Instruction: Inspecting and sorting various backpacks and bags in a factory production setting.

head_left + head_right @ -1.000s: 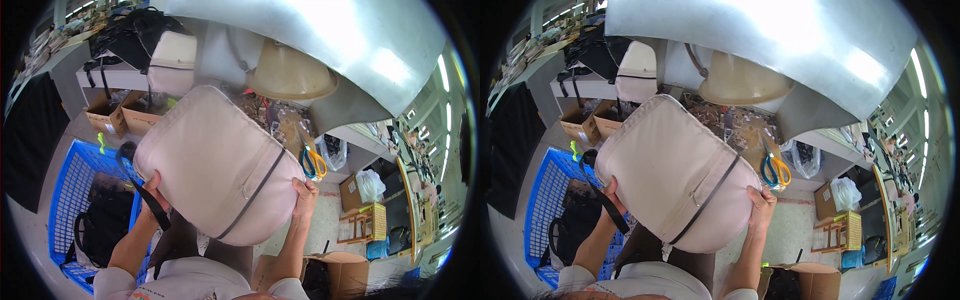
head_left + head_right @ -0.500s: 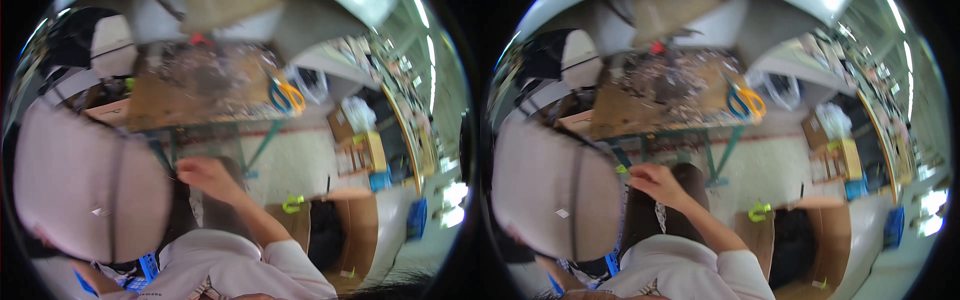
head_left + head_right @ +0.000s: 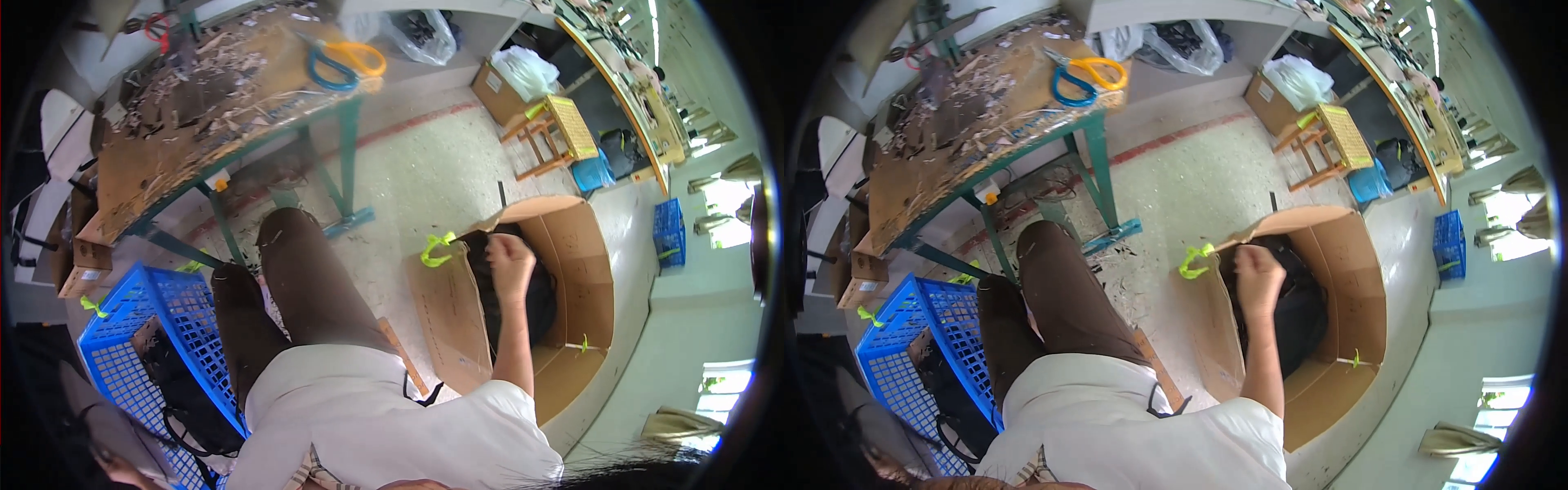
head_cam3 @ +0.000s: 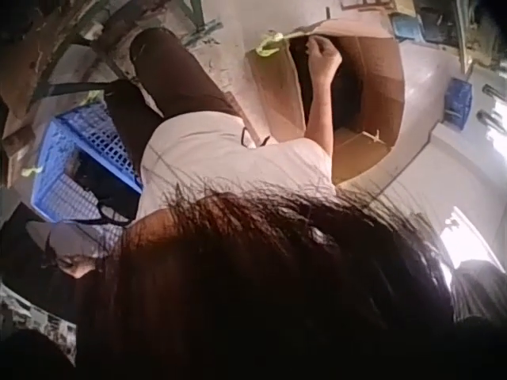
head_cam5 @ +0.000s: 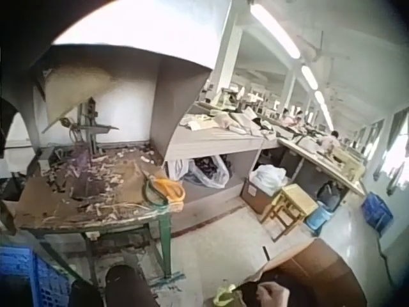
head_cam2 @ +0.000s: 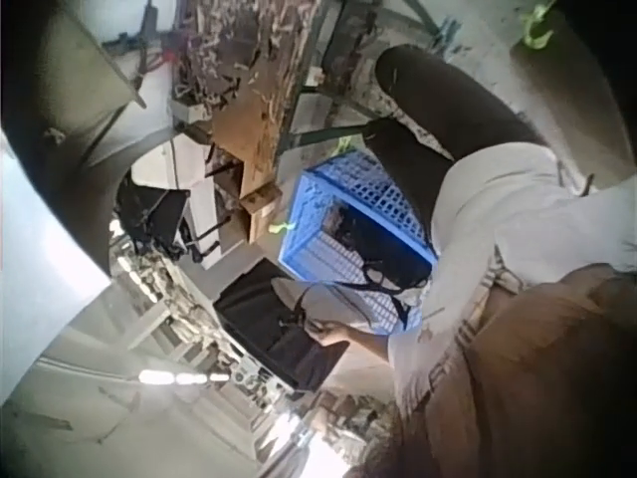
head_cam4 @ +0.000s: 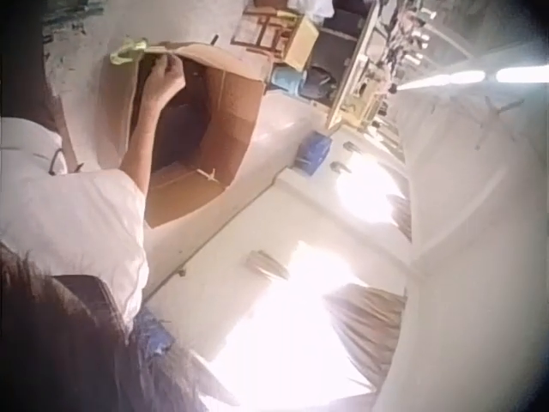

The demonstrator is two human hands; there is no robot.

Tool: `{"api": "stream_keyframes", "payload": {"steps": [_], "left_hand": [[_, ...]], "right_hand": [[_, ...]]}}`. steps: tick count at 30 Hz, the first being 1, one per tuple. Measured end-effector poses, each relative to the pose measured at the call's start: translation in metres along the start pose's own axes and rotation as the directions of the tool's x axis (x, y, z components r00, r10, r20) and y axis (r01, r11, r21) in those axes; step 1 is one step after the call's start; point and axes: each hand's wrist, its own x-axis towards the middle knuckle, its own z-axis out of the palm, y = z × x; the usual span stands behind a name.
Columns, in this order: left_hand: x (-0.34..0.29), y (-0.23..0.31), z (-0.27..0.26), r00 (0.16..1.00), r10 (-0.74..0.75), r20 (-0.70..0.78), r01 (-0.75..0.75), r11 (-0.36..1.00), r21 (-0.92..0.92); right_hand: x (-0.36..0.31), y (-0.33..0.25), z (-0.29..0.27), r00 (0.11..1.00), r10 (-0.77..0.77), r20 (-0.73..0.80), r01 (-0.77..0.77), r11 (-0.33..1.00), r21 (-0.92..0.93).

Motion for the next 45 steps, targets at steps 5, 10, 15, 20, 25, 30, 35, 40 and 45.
{"api": "stream_keyframes", "payload": {"steps": [5,10,15,20,25,30,35,40,45], "left_hand": [[-0.149,0.01,0.104,0.566,0.014,0.824,-0.172,0.98,0.102],[-0.155,0.121,0.126,0.322,-0.031,0.946,0.289,0.955,-0.067],[-0.1,0.105,0.16,0.31,0.174,0.935,0.112,0.969,-0.218],[-0.067,0.188,0.145,0.196,0.117,0.974,0.269,0.948,-0.169],[-0.048,0.231,0.145,0.142,0.173,0.975,0.269,0.941,-0.206],[-0.045,0.275,0.155,0.279,0.311,0.908,0.038,0.942,-0.334],[-0.014,0.337,0.146,0.413,0.447,0.793,0.052,0.858,-0.511],[-0.004,0.485,0.088,0.409,0.641,0.65,0.25,0.606,-0.755],[-0.028,0.587,0.055,0.226,0.855,0.466,0.641,0.23,-0.732]], "right_hand": [[-0.005,0.162,-0.053,0.892,0.446,-0.073,-0.445,0.839,-0.314],[-0.066,0.267,-0.056,0.532,0.841,0.099,-0.606,0.46,-0.649],[-0.106,0.293,-0.006,0.673,0.69,0.268,-0.175,0.5,-0.848],[-0.135,0.35,-0.011,-0.114,0.993,0.001,-0.825,-0.095,0.557],[-0.145,0.38,-0.022,-0.207,0.976,0.062,-0.413,-0.145,0.899],[-0.129,0.363,-0.092,-0.197,0.916,-0.35,0.043,0.365,0.93],[-0.045,0.176,-0.197,0.459,0.488,-0.743,-0.357,0.866,0.349],[-0.045,-0.038,-0.201,0.809,0.42,-0.412,-0.29,0.894,0.343],[-0.084,-0.115,-0.189,0.823,0.332,-0.461,-0.067,0.863,0.501]]}}
